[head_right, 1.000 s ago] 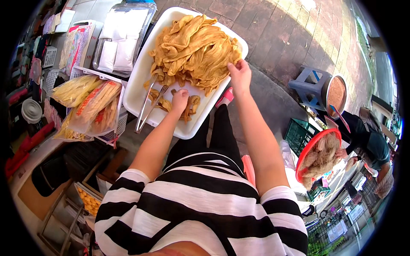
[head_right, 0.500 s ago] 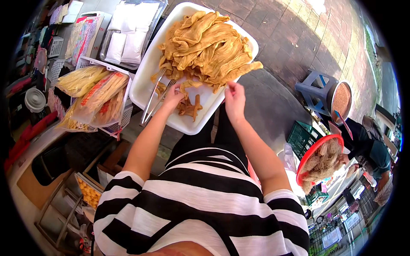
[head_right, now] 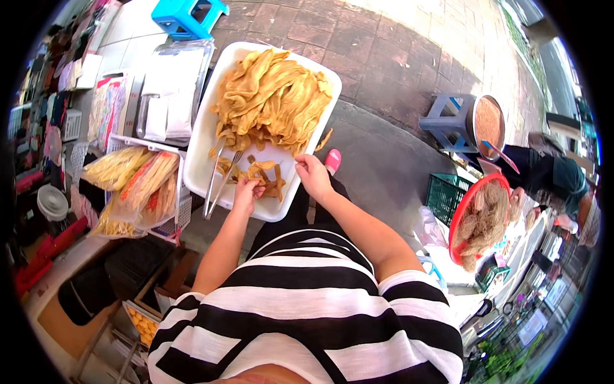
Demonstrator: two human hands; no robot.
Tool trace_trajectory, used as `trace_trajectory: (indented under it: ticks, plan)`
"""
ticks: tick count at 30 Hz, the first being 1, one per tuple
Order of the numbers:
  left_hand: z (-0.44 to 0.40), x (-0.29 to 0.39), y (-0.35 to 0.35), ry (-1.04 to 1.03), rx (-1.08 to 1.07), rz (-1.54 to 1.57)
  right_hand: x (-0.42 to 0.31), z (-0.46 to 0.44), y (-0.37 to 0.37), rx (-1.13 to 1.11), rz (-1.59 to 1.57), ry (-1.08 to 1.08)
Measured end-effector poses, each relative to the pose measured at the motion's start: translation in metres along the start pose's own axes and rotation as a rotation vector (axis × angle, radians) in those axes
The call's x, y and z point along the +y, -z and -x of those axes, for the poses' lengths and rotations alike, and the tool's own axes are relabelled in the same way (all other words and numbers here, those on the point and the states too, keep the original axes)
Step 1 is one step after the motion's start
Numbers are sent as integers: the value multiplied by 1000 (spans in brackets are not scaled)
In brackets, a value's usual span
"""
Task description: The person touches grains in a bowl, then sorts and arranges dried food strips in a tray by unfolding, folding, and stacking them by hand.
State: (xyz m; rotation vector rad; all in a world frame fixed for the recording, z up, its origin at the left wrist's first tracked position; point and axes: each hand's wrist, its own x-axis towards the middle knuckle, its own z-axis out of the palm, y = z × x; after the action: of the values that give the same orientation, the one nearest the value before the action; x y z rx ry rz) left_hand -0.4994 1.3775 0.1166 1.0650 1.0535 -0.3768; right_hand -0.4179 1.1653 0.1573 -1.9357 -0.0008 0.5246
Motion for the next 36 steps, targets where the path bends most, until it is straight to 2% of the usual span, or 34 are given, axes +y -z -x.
trace_trajectory:
  ticks: [1, 4, 6, 8, 10, 13, 16, 18, 22, 24, 26, 29, 32, 33, 36]
  plan:
    - [-9, -8, 4, -14, 28, -60, 10, 0, 13, 39, -9, -93]
    - [-26, -21, 6, -41, 110, -200, 94, -8, 45, 260, 48, -181]
    - [-34, -36, 12, -444, 109, -648, 140, -15, 70, 297, 94, -365]
    - [-25, -49, 7, -526, 213, -848, 230, -26, 84, 307, 225, -495]
    - [-12, -58, 2, -583, 234, -1011, 283, -40, 94, 209, 349, -655]
    - [3, -53, -20, -639, 247, -1306, 334, -80, 83, 243, 350, -678]
    - [-5, -72, -17, -748, 294, -1472, 384, -128, 57, 237, 246, -579]
    - [-3, -72, -17, -801, 299, -1484, 434, -160, 35, 165, 190, -670]
    - [-5, -75, -22, -824, 367, -1480, 529, -215, -32, 109, 239, -714]
    - [-6, -79, -20, -867, 404, -1498, 543, -240, -61, -102, 303, -815]
    - [-6, -79, -23, -838, 439, -1482, 530, -252, -81, -102, 239, -972]
    - [-8, -83, -20, -802, 496, -1480, 505, -257, -108, 51, 354, -1080]
    - [-5, -83, -24, -791, 517, -1490, 531, -257, -121, 7, 317, -1071]
    - [-7, -83, -24, -822, 534, -1490, 524, -252, -119, 87, 392, -985]
    - [-7, -82, -26, -877, 510, -1436, 517, -244, -99, 263, 242, -842]
